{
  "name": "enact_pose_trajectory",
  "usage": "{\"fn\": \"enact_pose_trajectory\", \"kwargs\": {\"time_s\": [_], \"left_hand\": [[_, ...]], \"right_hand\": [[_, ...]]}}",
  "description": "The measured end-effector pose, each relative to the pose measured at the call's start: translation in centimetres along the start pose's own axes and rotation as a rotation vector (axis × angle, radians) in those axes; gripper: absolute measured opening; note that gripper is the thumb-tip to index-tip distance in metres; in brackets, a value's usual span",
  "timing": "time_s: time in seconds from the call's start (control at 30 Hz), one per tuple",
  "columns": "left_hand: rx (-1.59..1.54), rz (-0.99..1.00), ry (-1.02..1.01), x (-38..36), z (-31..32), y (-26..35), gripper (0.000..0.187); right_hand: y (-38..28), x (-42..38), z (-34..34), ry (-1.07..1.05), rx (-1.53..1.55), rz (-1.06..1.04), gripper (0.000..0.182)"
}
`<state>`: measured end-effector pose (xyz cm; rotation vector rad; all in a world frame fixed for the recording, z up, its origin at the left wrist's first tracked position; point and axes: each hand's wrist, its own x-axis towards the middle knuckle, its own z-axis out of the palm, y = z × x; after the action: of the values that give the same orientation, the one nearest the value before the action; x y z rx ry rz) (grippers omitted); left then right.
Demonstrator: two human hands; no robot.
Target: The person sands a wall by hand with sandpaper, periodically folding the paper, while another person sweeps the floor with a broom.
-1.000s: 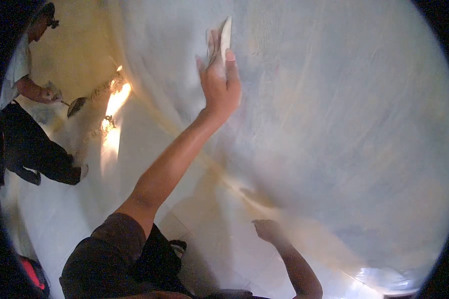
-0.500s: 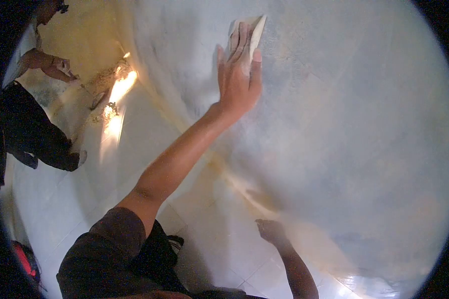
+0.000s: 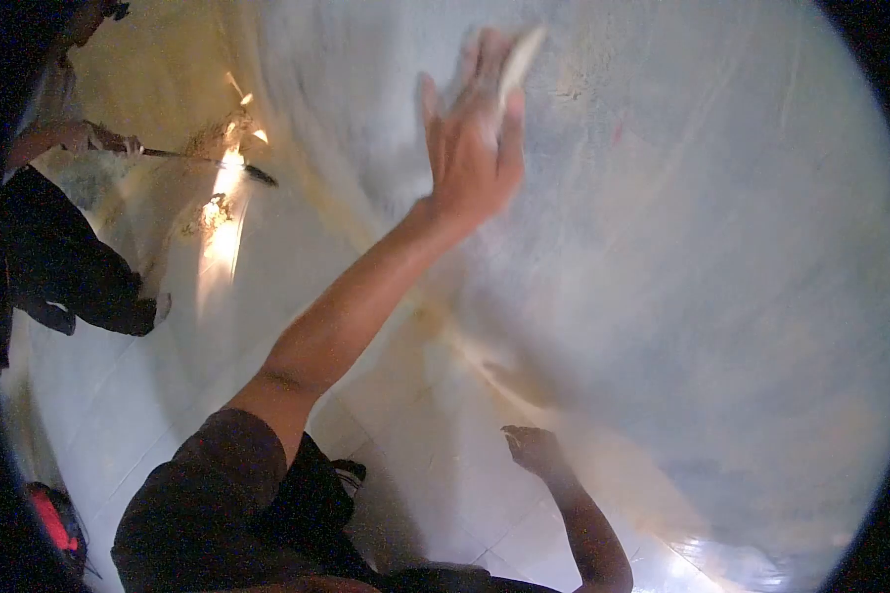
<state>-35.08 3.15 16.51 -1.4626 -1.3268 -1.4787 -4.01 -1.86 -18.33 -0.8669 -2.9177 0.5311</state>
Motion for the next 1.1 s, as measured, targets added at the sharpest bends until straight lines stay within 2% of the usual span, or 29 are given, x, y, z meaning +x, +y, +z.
{"fn": "enact_pose_trajectory", "kwargs": {"time_s": [0.07, 0.1, 0.17, 0.2, 0.3, 0.4, 0.43, 0.53, 0.6, 0.63, 0.73, 0.77, 0.8, 0.87, 0.97, 1.1], "left_hand": [[0.014, 0.011, -0.019, -1.4, 0.5, -0.2, 0.048], [0.004, 0.014, -0.045, -3.1, 0.5, 0.4, 0.047], [0.062, 0.071, -0.085, -3.4, 0.5, 0.1, 0.045], [0.076, 0.055, -0.053, -2.9, 0.5, -0.5, 0.046], [0.1, 0.01, 0.038, -3.0, 1.8, -0.9, 0.05], [-0.09, 0.187, -0.184, -9.1, 0.8, 1.7, 0.051], [-0.009, 0.155, -0.242, -9.0, 0.6, 2.7, 0.053], [0.068, 0.231, -0.187, -7.2, 0.6, 1.4, 0.052], [0.034, 0.037, -0.025, -2.6, 0.8, 0.7, 0.052], [0.019, -0.061, 0.055, -1.3, 0.8, 0.6, 0.051], [-0.015, 0.066, 0.015, -5.3, 1.4, 1.8, 0.048], [-0.05, 0.055, -0.045, -5.2, 4.3, 1.3, 0.044], [0.012, 0.091, -0.085, -4.8, 4.4, 0.7, 0.045], [0.151, 0.146, -0.166, -3.9, 4.2, -1.3, 0.048], [0.16, 0.002, 0.012, -2.2, 5.6, -2.7, 0.041], [0.036, 0.111, -0.162, -7.5, 7.7, -1.6, 0.04]], "right_hand": [[0.3, 0.1, 1.3, 0.011, 0.003, 0.012, 0.023], [-0.5, 0.6, 0.4, -0.099, 0.029, 0.094, 0.024], [-0.4, 0.2, 0.7, 0.002, 0.013, 0.002, 0.024], [-0.4, 0.3, 1.0, 0.056, 0.008, -0.042, 0.024], [1.0, 0.6, 1.7, 0.017, 0.055, 0.039, 0.024], [0.0, 0.5, 2.1, -0.004, 0.06, 0.078, 0.023], [0.2, 0.2, 2.5, 0.001, 0.03, 0.076, 0.023], [1.5, 0.4, 2.6, 0.043, -0.036, 0.032, 0.022], [1.0, 0.6, 2.6, -0.026, -0.017, 0.084, 0.022], [0.8, 0.4, 2.6, 0.056, 0.077, 0.051, 0.022], [0.3, -0.1, 3.5, 0.114, 0.131, 0.017, 0.022], [3.0, 1.7, 2.3, 0.094, 0.095, -0.026, 0.023], [3.4, 1.7, 2.3, -0.006, 0.037, 0.004, 0.023], [4.0, 2.1, 2.3, -0.062, 0.046, 0.004, 0.023], [4.8, 2.4, 4.1, -0.041, 0.091, 0.048, 0.023], [4.6, 3.8, 3.8, -0.202, 0.153, 0.016, 0.023]]}}
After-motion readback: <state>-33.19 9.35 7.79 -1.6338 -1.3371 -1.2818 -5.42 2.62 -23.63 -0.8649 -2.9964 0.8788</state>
